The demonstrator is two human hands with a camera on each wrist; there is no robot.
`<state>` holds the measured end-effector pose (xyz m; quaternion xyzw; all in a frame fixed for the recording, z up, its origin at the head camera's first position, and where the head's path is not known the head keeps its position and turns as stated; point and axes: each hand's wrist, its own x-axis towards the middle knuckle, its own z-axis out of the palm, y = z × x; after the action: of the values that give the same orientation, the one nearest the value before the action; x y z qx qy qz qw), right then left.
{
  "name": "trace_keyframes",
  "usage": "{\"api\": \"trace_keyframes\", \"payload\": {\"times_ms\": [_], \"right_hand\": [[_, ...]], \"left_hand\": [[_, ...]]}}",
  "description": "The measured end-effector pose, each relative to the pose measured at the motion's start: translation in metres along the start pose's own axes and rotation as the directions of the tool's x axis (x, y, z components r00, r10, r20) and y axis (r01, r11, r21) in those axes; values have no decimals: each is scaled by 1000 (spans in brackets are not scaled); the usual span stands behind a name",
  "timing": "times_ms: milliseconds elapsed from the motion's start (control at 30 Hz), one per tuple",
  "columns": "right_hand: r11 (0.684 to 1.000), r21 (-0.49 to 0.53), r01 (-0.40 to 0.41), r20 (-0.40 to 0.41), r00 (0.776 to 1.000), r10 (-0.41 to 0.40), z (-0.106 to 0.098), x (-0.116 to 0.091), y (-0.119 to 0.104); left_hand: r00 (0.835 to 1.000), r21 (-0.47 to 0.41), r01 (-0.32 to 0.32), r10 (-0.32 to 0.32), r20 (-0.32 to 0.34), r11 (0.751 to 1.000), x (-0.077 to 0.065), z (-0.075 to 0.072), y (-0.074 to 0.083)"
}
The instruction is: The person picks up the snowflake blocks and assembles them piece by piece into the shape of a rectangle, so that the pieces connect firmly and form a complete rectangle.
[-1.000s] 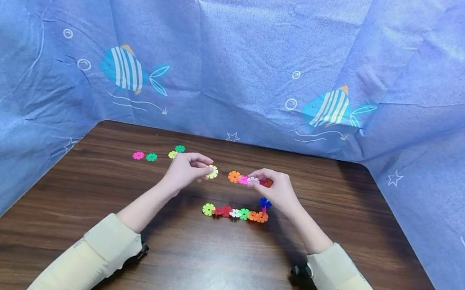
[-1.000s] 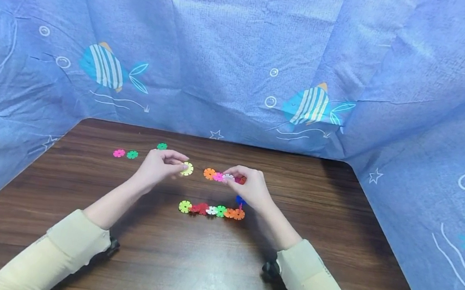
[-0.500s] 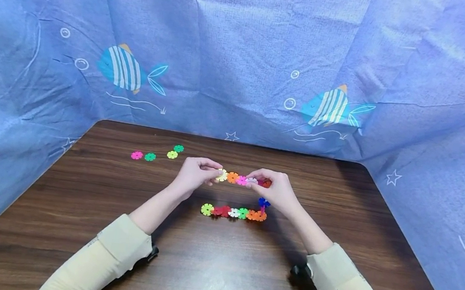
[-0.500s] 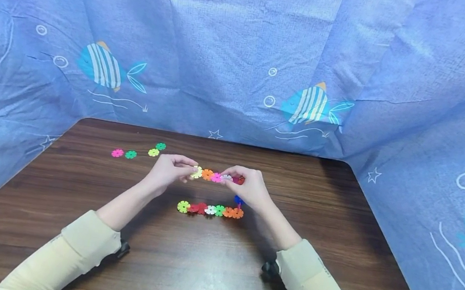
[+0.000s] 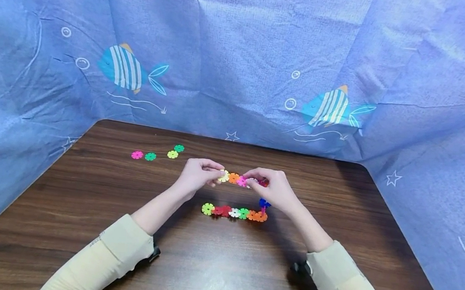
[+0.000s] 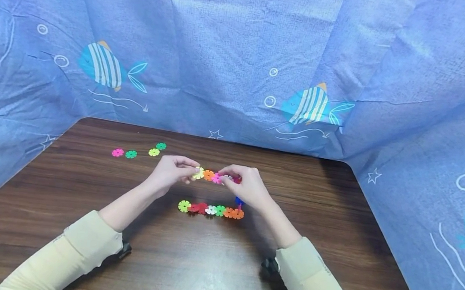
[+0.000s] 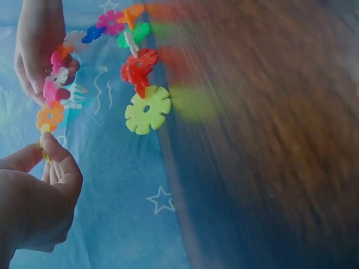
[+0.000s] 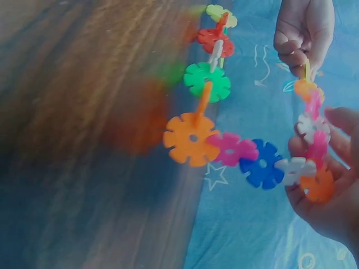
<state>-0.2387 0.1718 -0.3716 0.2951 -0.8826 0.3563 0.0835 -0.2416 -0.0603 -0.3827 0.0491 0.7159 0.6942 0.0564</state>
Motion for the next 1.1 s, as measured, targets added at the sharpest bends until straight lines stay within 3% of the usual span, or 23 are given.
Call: {"api": "trace_keyframes", "payload": {"times_ms": [267,567,800,967,1100], "right_hand": [[998,-8,67,25,997,-67,5,10,-10],[985,-53,164,-75,983,-168,8,11,-7],[977,-71,201,-124,970,-209,9,10,-8],[977,-82,196,-101,974,-203,8,10,-7],[981,-92,172,-45,983,-177,6,8,-7]], "left_hand": [[1000,-37,8,-8,14,999,-4,4,4],[1000,-94,26,-26,0,995,-4,8,4],[999,-88,2,-6,-37,996,-6,13,6],[999,-82,-7,5,-35,997,-8,14,4],[1000,-8,-22,22,-11,1000,-9,12,3]]}}
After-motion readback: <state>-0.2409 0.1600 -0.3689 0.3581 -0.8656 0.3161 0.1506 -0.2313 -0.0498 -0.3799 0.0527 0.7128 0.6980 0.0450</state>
